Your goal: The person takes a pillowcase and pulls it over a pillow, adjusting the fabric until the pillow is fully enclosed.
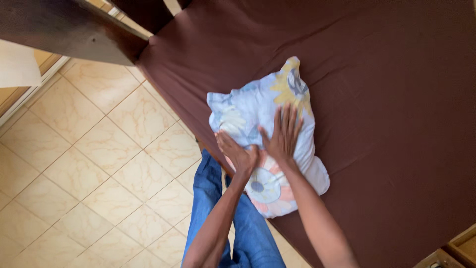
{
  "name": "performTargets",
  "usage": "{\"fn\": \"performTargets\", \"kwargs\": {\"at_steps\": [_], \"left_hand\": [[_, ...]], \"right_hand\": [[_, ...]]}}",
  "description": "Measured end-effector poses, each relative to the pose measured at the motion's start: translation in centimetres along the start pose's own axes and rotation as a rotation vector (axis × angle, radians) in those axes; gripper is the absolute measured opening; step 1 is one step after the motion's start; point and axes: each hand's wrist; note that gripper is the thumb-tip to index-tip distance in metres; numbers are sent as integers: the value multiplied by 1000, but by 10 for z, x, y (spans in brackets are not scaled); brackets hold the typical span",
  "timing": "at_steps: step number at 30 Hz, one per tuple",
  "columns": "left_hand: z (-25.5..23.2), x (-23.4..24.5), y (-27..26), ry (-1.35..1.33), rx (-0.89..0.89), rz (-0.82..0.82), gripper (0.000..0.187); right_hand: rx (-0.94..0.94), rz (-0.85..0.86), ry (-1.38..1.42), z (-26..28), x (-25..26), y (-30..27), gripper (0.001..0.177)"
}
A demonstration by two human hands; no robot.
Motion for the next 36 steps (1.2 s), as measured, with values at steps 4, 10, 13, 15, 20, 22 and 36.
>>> {"fn": "performTargets", "kwargs": {"at_steps": [4,10,13,15,20,22,36], "left_hand": [[-15,-6,23,162,-524,428,69],[-16,-55,70,182,-891,685,65],[-11,-77,77,120,-831,696,67],[-15,-99,83,73,-880,615,68],[-4,-100,82,104,-902,651,66],[-18,-103,90,85,-886,547,64],[-5,-54,9,-35,-1394,1449,81]], "right_hand": [[10,216,52,-7,-7,-33,102],[167,374,129,-23,-26,0,106],[204,199,151,-52,-73,12,93],[230,29,91,-68,-107,29,83],[217,-70,145,-69,-119,11,68],[231,-45,207,-64,-93,17,69],[-593,-307,275,-41,-73,-183,84]]}}
Point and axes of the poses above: each hand's wrist, its own y-axis towards the middle knuckle, its own x-axis out of the back of the hand, z = x × y, and after that the axes turned 4 degrees about z, right-handed
